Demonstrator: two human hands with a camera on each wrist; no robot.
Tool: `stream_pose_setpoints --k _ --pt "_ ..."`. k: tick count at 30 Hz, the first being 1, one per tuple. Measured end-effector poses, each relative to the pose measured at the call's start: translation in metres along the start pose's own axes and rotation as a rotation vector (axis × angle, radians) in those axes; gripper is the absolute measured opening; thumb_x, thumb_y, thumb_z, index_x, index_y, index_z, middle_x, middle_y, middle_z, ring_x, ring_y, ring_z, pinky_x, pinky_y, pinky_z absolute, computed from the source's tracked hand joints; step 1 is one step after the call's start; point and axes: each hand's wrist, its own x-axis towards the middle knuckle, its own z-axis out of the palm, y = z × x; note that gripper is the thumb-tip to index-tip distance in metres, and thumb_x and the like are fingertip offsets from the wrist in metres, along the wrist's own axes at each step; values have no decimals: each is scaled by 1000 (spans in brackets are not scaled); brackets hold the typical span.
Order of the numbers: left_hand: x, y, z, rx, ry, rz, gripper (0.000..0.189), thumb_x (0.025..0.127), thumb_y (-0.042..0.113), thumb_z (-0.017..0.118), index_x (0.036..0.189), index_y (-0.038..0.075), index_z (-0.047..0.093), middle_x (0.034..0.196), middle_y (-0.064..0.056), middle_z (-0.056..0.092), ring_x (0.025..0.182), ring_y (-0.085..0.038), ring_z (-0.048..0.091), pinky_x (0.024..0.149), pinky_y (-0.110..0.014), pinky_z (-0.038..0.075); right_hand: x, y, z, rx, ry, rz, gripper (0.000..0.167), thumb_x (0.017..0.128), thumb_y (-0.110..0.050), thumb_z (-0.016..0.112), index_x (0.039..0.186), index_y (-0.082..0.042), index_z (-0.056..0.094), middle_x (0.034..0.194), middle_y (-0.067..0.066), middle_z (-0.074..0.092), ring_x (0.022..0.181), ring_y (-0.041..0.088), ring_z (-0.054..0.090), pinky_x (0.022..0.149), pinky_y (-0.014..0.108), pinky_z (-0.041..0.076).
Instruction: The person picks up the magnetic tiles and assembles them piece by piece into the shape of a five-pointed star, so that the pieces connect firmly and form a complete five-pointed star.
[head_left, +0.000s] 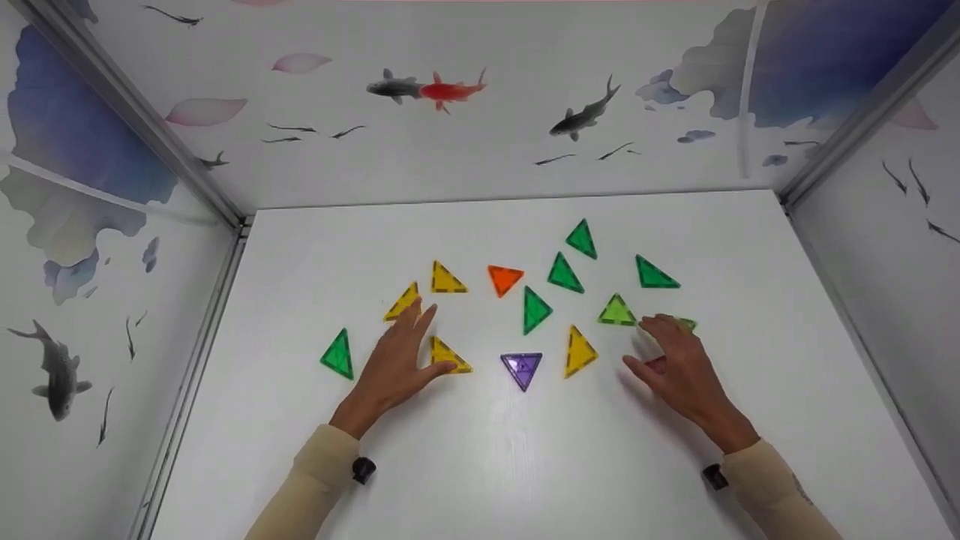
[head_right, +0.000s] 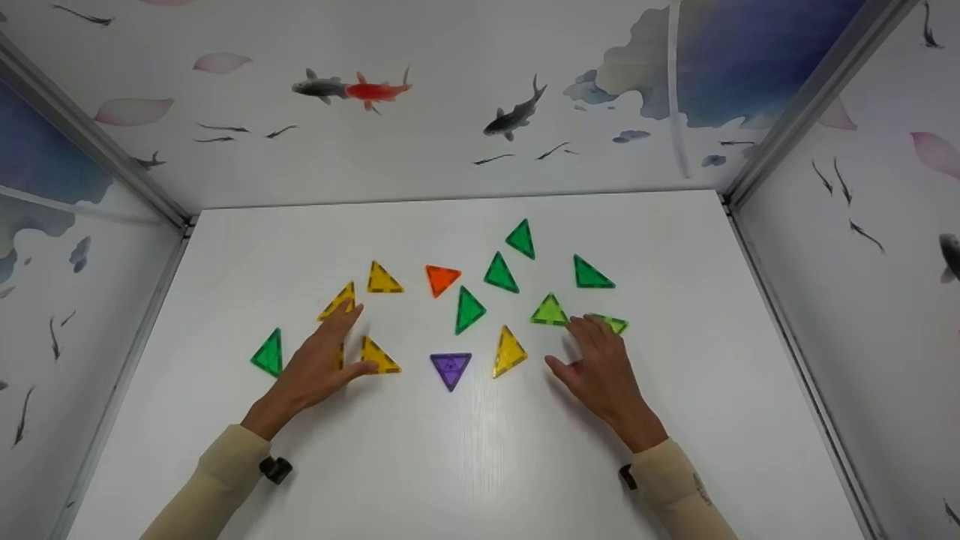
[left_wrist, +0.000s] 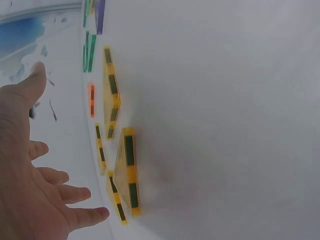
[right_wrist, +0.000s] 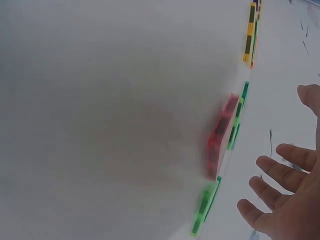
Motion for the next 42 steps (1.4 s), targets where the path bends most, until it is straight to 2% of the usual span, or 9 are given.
stream_pose_setpoints --k 3,8,11,14,18,24,31,36,42 --pt "1 7 9 -13 20 24 100 96 60 79 175 17 33 181 -13 27 163 -40 33 127 -65 31 2 -6 7 2 1 -44 64 86 -20 96 138 5 68 139 22 69 130 40 61 107 61 52" --pt "5 13 21 -34 23 69 94 98 60 77 172 17 39 178 -12 34 162 -38 34 128 -66 28 8 -19 15 55 -35 -43 63 87 -22 96 139 2 69 138 17 70 127 36 62 106 50 54" --pt "10 14 27 -28 26 105 91 98 61 76 170 16 43 176 -12 38 162 -38 34 128 -67 28 13 -28 21 109 -107 21 65 90 -24 94 144 1 67 142 17 68 130 36 60 110 51 52" --pt "17 15 32 -6 40 143 89 98 61 77 168 14 47 173 -13 42 161 -38 36 127 -66 31 19 -34 28 156 -202 111 68 94 -29 90 150 -1 63 149 19 63 137 39 55 115 61 48" --pt "20 19 37 7 60 163 88 97 60 78 165 12 51 171 -14 45 158 -38 38 126 -64 35 24 -38 36 206 -299 206 72 96 -33 88 155 -3 58 155 19 57 145 40 51 121 63 42" --pt "16 25 44 42 151 110 87 94 60 81 159 8 58 163 -16 52 151 -39 43 122 -61 40 28 -42 45 201 -321 225 79 91 -36 92 154 -2 58 150 19 59 139 39 53 119 59 46" --pt "2 20 46 72 278 1 89 86 59 89 150 2 64 149 -18 58 138 -38 46 111 -55 44 26 -41 62 144 -261 189 86 87 -43 94 151 2 60 144 24 57 131 40 53 113 56 51" --pt "-4 14 47 100 289 -47 94 85 61 88 151 -1 62 148 -20 54 137 -38 44 104 -54 42 21 -40 70 120 -206 126 88 86 -45 93 152 4 59 141 24 56 128 40 52 110 55 50" --pt "-5 8 51 215 306 -25 101 85 70 83 149 -4 61 149 -22 54 135 -39 44 102 -55 41 18 -39 70 81 -204 84 94 87 -52 92 155 2 57 141 22 54 124 37 51 107 51 50"
